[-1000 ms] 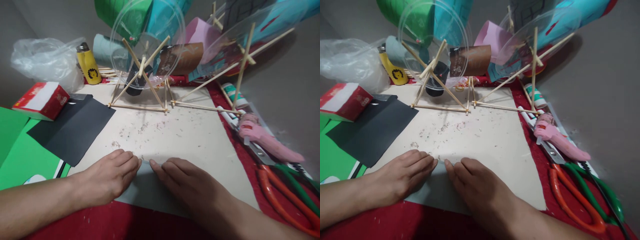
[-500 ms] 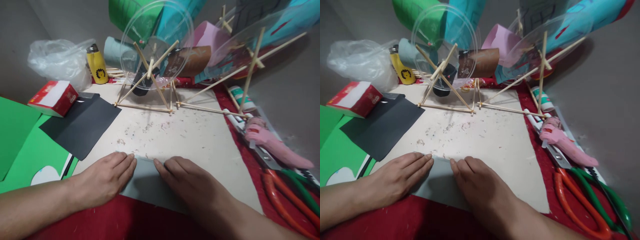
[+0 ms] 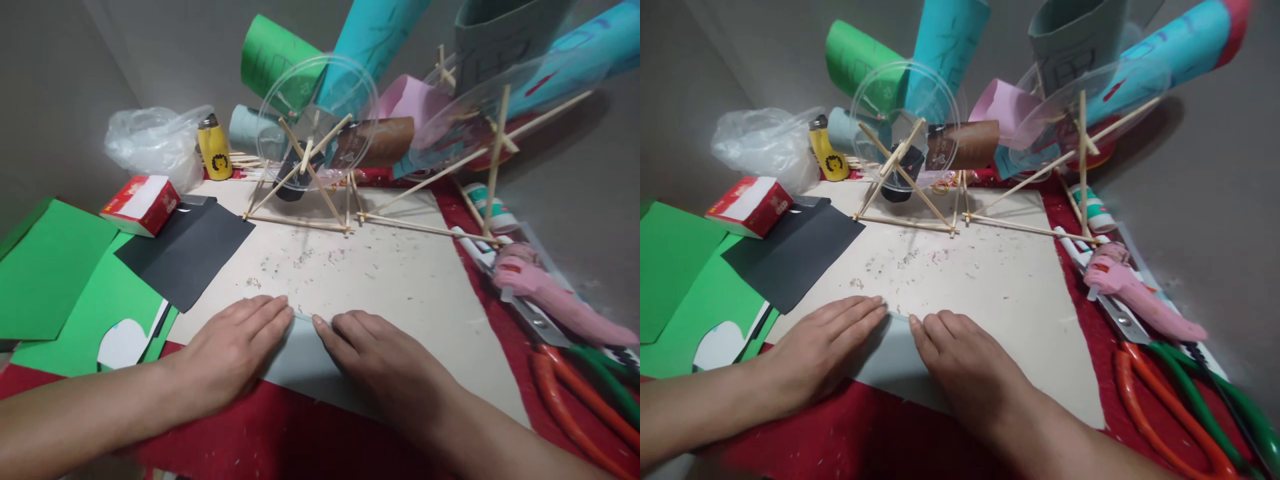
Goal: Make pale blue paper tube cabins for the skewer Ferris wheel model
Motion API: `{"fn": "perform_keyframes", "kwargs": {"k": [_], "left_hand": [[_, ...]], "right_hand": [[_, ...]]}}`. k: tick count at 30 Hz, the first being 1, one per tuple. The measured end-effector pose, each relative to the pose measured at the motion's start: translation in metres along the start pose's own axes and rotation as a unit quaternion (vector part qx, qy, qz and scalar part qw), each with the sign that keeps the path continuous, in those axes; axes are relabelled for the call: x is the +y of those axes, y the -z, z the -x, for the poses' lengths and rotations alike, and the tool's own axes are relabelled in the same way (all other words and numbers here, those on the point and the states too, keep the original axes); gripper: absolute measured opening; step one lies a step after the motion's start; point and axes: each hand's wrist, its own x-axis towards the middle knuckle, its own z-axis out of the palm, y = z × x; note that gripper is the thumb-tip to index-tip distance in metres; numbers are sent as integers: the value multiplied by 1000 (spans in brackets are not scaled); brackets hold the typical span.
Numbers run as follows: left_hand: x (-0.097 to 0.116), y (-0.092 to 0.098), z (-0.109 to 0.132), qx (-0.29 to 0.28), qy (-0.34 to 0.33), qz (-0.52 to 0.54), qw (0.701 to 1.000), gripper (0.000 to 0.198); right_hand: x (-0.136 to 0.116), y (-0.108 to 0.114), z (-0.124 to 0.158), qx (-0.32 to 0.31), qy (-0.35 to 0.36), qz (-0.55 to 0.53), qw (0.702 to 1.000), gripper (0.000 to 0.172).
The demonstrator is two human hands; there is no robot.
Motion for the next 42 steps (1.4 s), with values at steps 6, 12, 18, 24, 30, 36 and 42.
{"fn": "perform_keyframes", "kwargs": {"k": [6, 12, 18, 24, 30, 36, 42], "left_hand": [[8, -26, -18, -24, 0, 24, 999, 46], [8, -31, -17, -33, -2, 2, 999, 43], [3, -16, -15, -83, 20, 37, 996, 51], [3, -11, -5, -78, 30, 26, 996, 56], [0, -4, 2, -86, 32, 58, 994, 53], [9, 34, -7, 43, 91, 184, 978, 45], [32, 64, -18, -99, 89, 352, 927, 40]], "right_hand": [[15, 8, 12, -18, -19, -77, 997, 43], [20, 17, 23, -62, -94, -121, 986, 42], [19, 20, 33, -37, -187, -125, 974, 24], [16, 29, 35, -79, -263, -233, 933, 21], [15, 33, 23, -79, -347, -406, 842, 32], [1, 61, 19, -67, -352, -580, 731, 37], [-24, 93, 12, -4, -294, -502, 814, 33]]}}
